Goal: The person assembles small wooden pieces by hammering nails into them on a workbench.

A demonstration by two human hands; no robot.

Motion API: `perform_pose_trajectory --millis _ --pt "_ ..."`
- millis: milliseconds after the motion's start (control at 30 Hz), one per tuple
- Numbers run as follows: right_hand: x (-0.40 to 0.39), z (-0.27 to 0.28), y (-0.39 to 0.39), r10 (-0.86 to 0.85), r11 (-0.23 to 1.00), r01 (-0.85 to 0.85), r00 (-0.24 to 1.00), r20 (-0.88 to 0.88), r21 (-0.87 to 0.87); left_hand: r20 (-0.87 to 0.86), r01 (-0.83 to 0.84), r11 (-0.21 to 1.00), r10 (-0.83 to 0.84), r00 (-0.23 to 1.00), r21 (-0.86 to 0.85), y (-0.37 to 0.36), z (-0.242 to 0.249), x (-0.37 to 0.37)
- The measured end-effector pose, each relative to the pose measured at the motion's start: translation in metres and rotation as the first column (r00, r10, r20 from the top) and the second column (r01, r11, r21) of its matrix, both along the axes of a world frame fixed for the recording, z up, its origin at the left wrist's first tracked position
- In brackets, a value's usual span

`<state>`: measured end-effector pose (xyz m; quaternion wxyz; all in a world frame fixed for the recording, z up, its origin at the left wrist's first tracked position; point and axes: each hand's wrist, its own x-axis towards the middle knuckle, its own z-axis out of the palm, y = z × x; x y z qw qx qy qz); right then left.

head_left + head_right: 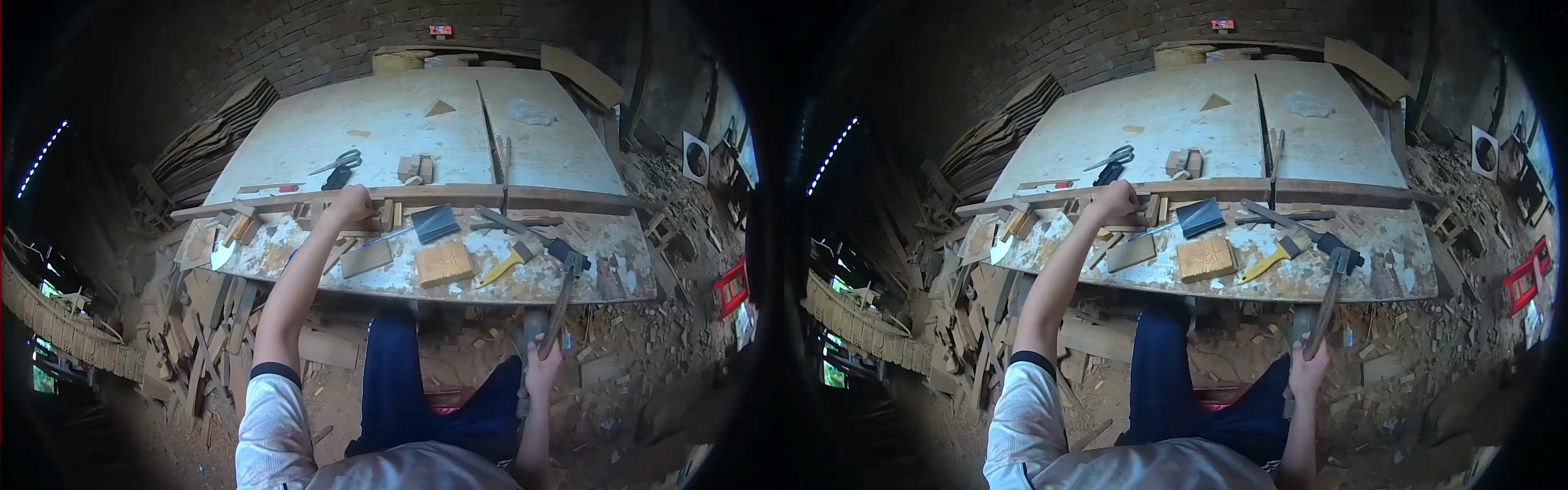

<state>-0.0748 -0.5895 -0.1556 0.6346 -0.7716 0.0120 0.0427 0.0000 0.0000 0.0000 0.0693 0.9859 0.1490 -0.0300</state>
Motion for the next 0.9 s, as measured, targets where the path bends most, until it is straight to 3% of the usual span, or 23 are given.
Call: perform_pose_trajectory --millis 167,267,367,567,700,767,800,900 --pt "0.0 -0.011 -0.002 0.012 1.0 -0.012 0.997 0.074 0.01 -0.076 -0.101 0.992 0.095 0.993 -0.077 0.001 -0.003 0.005" --pt "-0.003 0.013 0.002 0.032 0.998 -0.032 0.999 0.011 0.052 -0.079 -0.148 0.988 0.144 0.986 -0.053 0.012 -0.015 0.013" --pt "-0.003 0.012 0.003 0.021 0.998 -0.024 0.998 0.061 0.054 -0.103 -0.182 0.98 0.174 0.979 -0.075 0.011 -0.014 0.017" --pt "-0.002 0.015 0.003 0.019 0.996 -0.019 1.0 -0.004 0.084 -0.055 -0.257 0.962 0.253 0.966 -0.089 0.0 -0.011 0.01" --pt "-0.002 0.009 0.0 0.029 0.997 -0.029 1.0 0.0 0.076 0.009 -0.179 0.941 0.189 0.982 -0.288 0.013 -0.01 -0.002" --pt "0.001 0.001 -0.001 0.022 0.997 -0.024 1.0 0.02 0.069 0.148 -0.083 0.898 0.161 0.976 -0.433 0.02 -0.01 -0.008" --pt "0.001 -0.001 -0.001 0.017 0.998 -0.018 1.0 0.017 0.067 0.115 -0.157 0.82 0.261 0.959 -0.551 0.004 0.009 -0.016" --pt "0.001 -0.003 -0.001 0.009 0.998 -0.009 1.0 0.001 0.058 0.308 0.143 0.525 0.241 0.92 -0.839 -0.001 0.013 -0.029"
